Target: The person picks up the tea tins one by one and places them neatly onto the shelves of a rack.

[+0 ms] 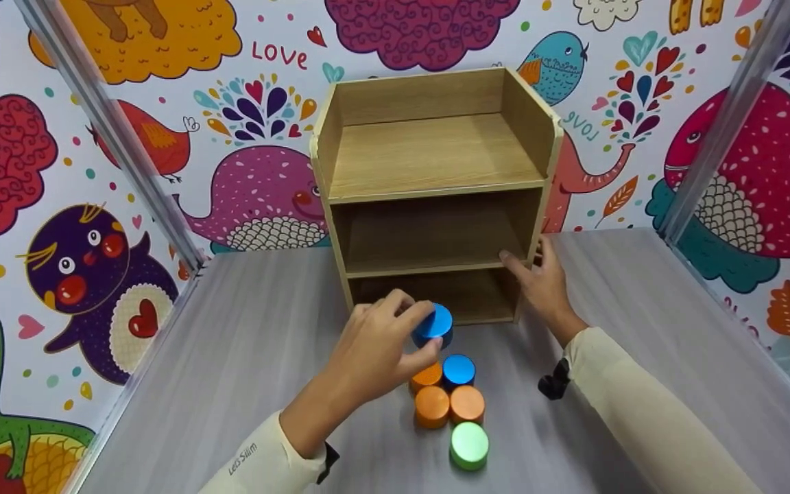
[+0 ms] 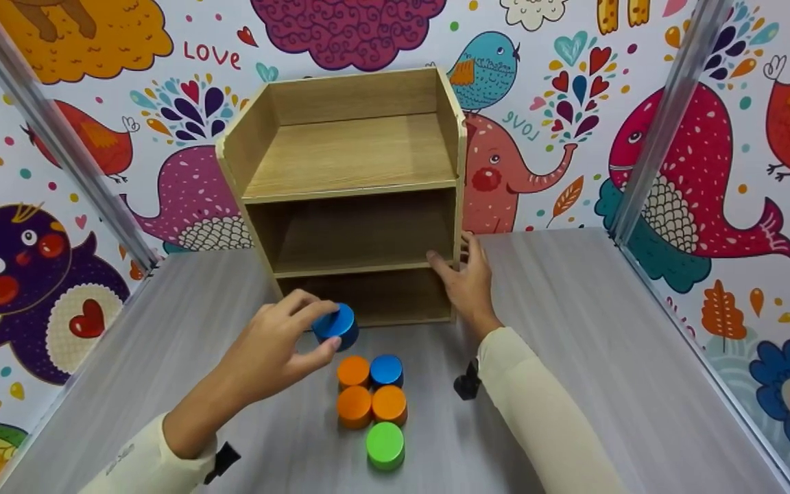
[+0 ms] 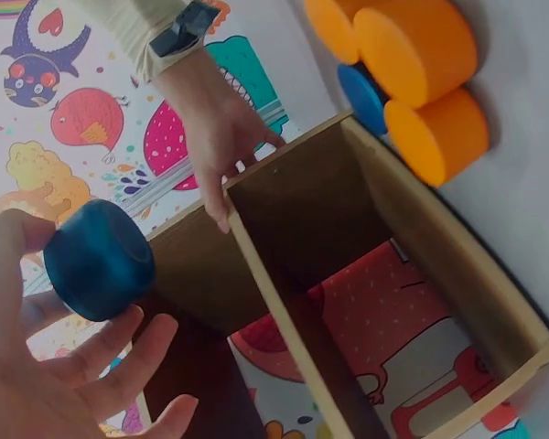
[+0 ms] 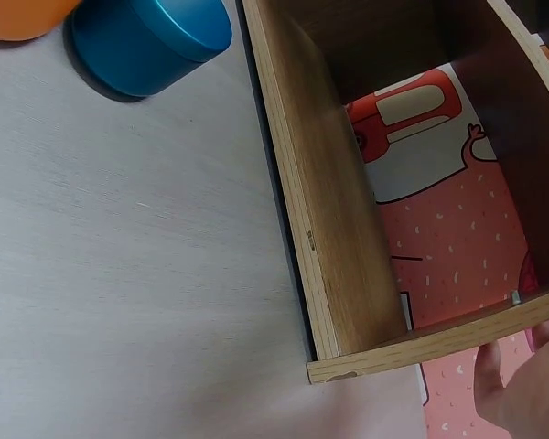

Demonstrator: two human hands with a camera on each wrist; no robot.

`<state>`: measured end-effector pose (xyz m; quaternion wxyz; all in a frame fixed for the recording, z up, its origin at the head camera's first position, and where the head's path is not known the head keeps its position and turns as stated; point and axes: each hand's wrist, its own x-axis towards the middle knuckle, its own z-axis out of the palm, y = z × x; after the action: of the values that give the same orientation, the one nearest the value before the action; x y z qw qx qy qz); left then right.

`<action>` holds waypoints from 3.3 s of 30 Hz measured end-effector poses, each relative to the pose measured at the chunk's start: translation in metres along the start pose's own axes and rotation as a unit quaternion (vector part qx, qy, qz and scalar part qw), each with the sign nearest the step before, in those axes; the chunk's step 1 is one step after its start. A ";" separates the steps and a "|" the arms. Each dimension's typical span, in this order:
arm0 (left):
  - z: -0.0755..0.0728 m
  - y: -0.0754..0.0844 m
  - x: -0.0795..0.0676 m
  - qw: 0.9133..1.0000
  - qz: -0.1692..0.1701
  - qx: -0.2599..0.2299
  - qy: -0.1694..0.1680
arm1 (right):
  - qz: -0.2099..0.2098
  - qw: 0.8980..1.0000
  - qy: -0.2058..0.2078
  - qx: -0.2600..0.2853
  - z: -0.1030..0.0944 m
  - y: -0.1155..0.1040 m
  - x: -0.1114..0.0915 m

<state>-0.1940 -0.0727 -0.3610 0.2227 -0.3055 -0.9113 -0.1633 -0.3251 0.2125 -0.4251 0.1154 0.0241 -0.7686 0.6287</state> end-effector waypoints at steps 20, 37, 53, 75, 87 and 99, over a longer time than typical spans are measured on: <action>-0.045 -0.017 0.038 0.996 0.017 0.038 0.077 | 0.001 1.000 0.005 0.006 0.001 0.002 0.002; -0.061 -0.038 0.057 0.997 -0.030 0.022 0.074 | -0.004 1.000 0.002 0.012 0.001 0.005 0.003; -0.072 -0.050 0.075 0.994 -0.101 0.006 0.046 | -0.003 1.000 0.007 0.004 0.001 0.002 0.000; -0.088 -0.051 0.106 0.990 -0.131 0.022 0.058 | -0.016 1.000 0.002 0.016 0.001 0.006 0.002; -0.087 -0.058 0.114 0.986 -0.151 0.023 0.063 | -0.011 1.000 -0.001 0.018 0.001 0.006 0.001; -0.083 -0.067 0.124 0.983 -0.169 0.012 0.066 | -0.006 1.000 0.004 0.005 0.001 0.005 0.000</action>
<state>-0.2987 -0.0997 -0.2387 0.2549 -0.1327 -0.9352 -0.2070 -0.3265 0.2127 -0.4296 0.1222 0.0269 -0.7645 0.6323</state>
